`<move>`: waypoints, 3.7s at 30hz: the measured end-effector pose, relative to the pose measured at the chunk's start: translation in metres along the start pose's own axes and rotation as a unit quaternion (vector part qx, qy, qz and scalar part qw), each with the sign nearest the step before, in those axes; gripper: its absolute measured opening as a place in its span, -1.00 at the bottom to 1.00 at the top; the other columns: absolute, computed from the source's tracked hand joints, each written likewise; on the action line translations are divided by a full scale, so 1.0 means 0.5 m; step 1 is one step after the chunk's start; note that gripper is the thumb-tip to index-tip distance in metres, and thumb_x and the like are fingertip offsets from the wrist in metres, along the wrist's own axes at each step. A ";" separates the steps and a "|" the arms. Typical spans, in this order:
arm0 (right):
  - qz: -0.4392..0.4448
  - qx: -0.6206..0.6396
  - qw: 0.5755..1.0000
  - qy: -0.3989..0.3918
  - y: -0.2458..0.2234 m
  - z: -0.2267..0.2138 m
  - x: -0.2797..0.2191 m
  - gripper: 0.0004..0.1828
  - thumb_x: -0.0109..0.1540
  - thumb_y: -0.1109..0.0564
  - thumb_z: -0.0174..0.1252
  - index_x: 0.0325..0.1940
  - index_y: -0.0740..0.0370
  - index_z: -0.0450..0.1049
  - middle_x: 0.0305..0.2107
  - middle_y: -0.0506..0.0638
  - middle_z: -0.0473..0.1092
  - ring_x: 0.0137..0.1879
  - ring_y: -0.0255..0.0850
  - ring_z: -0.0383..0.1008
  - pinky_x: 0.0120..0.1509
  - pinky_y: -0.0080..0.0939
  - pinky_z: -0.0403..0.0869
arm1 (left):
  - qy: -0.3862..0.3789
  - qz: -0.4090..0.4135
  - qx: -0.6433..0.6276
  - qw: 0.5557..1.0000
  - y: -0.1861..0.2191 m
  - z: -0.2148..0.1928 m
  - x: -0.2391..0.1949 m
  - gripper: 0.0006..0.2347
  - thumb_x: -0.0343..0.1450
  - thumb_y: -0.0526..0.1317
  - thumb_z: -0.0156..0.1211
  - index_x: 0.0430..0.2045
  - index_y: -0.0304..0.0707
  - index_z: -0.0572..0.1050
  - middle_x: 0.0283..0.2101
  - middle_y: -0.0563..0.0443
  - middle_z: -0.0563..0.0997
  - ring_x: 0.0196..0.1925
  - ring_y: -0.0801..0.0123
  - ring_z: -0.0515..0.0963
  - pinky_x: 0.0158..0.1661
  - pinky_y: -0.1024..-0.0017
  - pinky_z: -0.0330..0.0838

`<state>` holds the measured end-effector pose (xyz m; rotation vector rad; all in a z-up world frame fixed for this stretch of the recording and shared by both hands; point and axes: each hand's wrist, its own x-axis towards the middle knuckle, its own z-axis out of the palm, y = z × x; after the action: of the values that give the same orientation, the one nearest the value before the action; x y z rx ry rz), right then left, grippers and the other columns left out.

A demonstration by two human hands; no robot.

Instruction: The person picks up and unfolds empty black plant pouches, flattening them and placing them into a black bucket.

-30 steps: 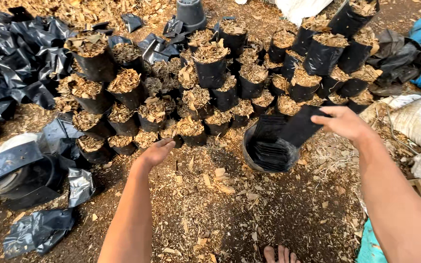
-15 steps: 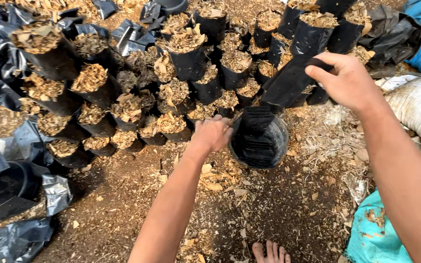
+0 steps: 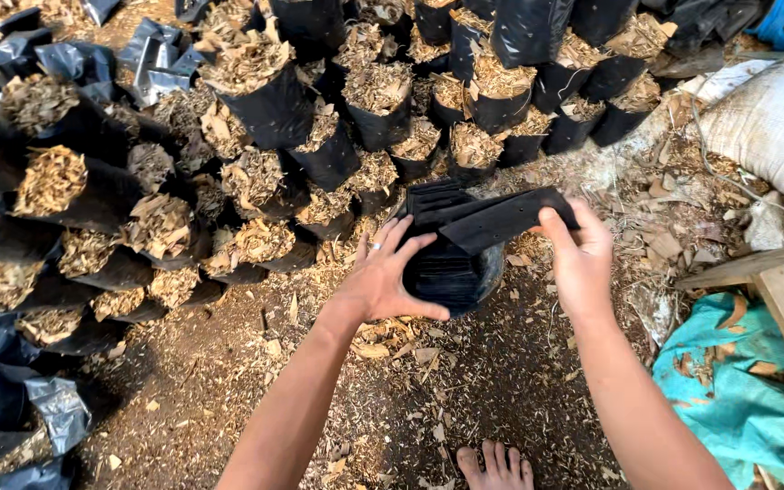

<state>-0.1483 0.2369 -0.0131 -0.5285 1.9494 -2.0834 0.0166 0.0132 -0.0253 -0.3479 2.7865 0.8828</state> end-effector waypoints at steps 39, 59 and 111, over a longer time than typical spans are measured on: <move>-0.028 -0.270 0.948 -0.167 0.057 0.086 -0.019 -0.76 0.27 0.16 0.23 0.02 0.25 0.57 -0.22 0.00 0.58 -0.12 -0.38 0.52 -0.03 -0.32 0.48 | 0.198 -0.153 -0.049 0.967 -0.019 -0.001 0.068 -0.19 0.21 0.09 0.49 0.34 -0.06 0.17 0.47 -0.15 0.07 0.51 0.00 0.02 0.36 -0.29 -0.22; -0.022 -0.231 0.961 -0.154 0.079 0.116 -0.024 -0.75 0.25 0.23 0.22 0.02 0.25 0.51 -0.10 0.04 0.54 0.05 -0.10 0.59 0.17 -0.16 0.50 | 0.294 -0.177 -0.450 0.824 0.111 0.103 0.048 -0.31 0.40 -0.14 0.25 0.36 -0.48 0.04 0.26 -0.31 0.37 0.30 0.14 0.42 0.29 0.29 0.26; 0.073 -0.051 0.992 -0.086 0.314 0.143 0.034 -0.11 0.23 0.41 0.23 0.60 0.32 0.01 0.24 0.21 0.29 0.26 -0.11 0.37 0.28 -0.10 0.43 | 0.367 -0.125 -0.428 0.817 0.103 0.146 0.130 -0.15 0.39 0.02 0.20 0.51 -0.53 -0.04 0.50 -0.46 0.15 0.53 -0.19 0.13 0.43 0.08 -0.06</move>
<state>-0.1449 0.1523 -0.1644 -0.5486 1.9406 -1.7953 -0.0515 0.0861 -0.0728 -1.4101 2.5568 2.2801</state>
